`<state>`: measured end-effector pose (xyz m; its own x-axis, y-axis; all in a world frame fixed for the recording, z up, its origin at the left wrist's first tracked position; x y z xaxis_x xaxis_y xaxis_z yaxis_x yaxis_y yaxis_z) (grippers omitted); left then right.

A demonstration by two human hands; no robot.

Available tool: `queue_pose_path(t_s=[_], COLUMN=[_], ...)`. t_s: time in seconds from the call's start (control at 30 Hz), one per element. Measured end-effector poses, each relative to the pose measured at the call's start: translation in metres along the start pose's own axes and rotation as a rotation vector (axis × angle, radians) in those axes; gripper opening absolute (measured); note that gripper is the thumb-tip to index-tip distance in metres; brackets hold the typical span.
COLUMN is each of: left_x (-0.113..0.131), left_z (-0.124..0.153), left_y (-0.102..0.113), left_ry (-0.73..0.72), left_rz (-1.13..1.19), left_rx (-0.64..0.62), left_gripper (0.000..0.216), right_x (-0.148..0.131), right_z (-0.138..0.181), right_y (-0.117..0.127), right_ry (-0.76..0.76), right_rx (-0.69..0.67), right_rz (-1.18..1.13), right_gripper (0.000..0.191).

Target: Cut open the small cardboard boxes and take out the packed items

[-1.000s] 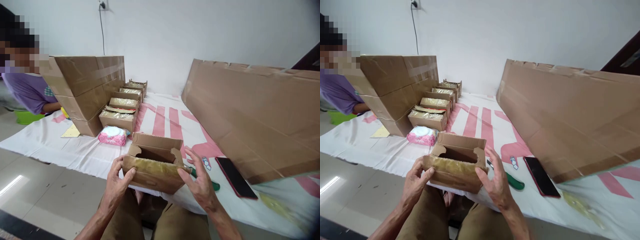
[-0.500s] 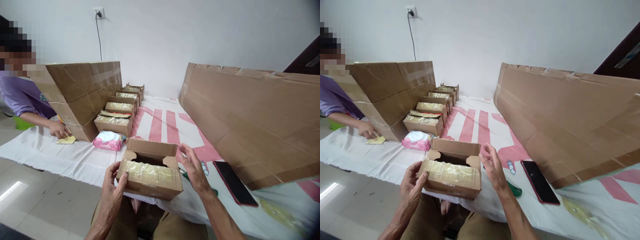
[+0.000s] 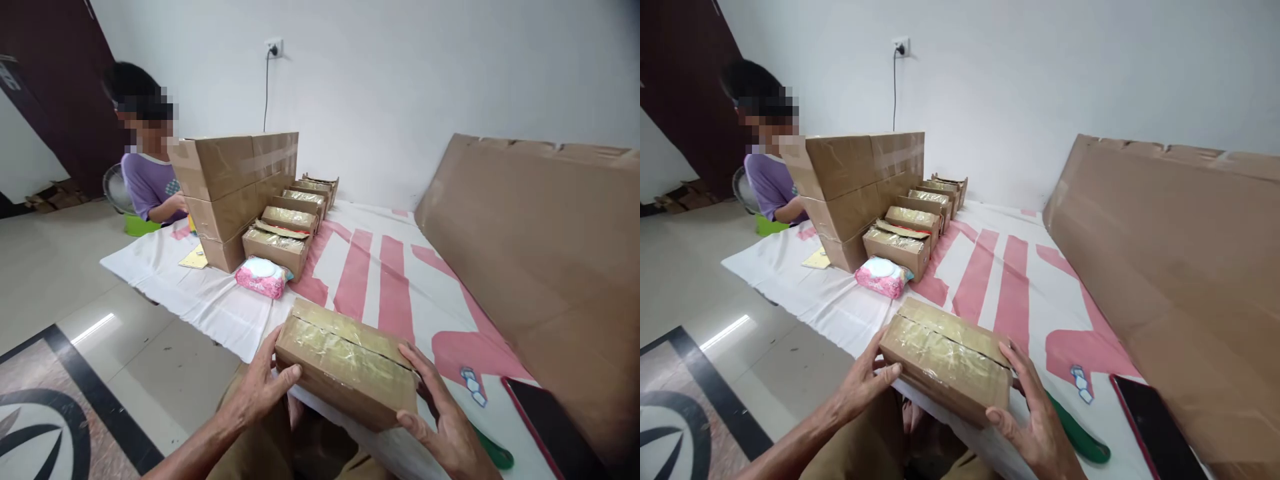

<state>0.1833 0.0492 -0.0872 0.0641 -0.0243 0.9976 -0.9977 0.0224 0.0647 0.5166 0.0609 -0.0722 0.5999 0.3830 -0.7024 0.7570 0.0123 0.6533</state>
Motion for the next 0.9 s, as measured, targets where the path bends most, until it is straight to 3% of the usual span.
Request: queue_pose_path(t_s=[0.1,0.3,0.4,0.5,0.63,0.73,0.9], left_x=[0.004,0.019,0.014,0.002,-0.018,-0.037,-0.069], left_z=[-0.004,-0.016,-0.033,-0.057,-0.076,-0.075,-0.064], left_y=[0.023,0.123,0.156,0.163,0.156,0.156,0.163], left_ry=[-0.043,-0.045,-0.064,-0.097,-0.117,-0.1,-0.072], left_rz=[0.027,-0.063,-0.094,-0.05,0.024,0.053,-0.068], left_rx=[0.07,0.328,0.411,0.444,0.465,0.445,0.585], left_gripper=[0.074,0.069,0.07,0.076,0.085,0.099,0.112], right_x=[-0.024,-0.091,-0.106,-0.106,-0.094,-0.073,-0.031], right_z=[-0.025,-0.12,-0.16,-0.178,-0.169,-0.15,-0.129], right_y=[-0.02,-0.107,-0.145,-0.165,-0.168,-0.165,-0.171], right_ry=[0.035,0.162,0.188,0.148,0.157,0.152,0.07], right_rx=[-0.011,-0.126,-0.133,-0.108,-0.112,-0.11,-0.177], right_rz=[-0.039,-0.241,-0.291,-0.304,-0.33,-0.349,-0.328], right_gripper=[0.076,0.077,0.076,0.075,0.095,0.107,0.111])
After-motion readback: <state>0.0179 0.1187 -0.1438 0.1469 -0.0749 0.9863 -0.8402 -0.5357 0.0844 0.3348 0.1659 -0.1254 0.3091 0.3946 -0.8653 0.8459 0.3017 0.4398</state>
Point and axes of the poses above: each hand's wrist, its own z-axis away from the middle knuckle, its own y-axis out of the back of the hand, x = y × z, the point moved 1 cm from there along -z, towards the middle knuckle, and after that the axes turned 4 degrees about -x, right-handed, at the moved point
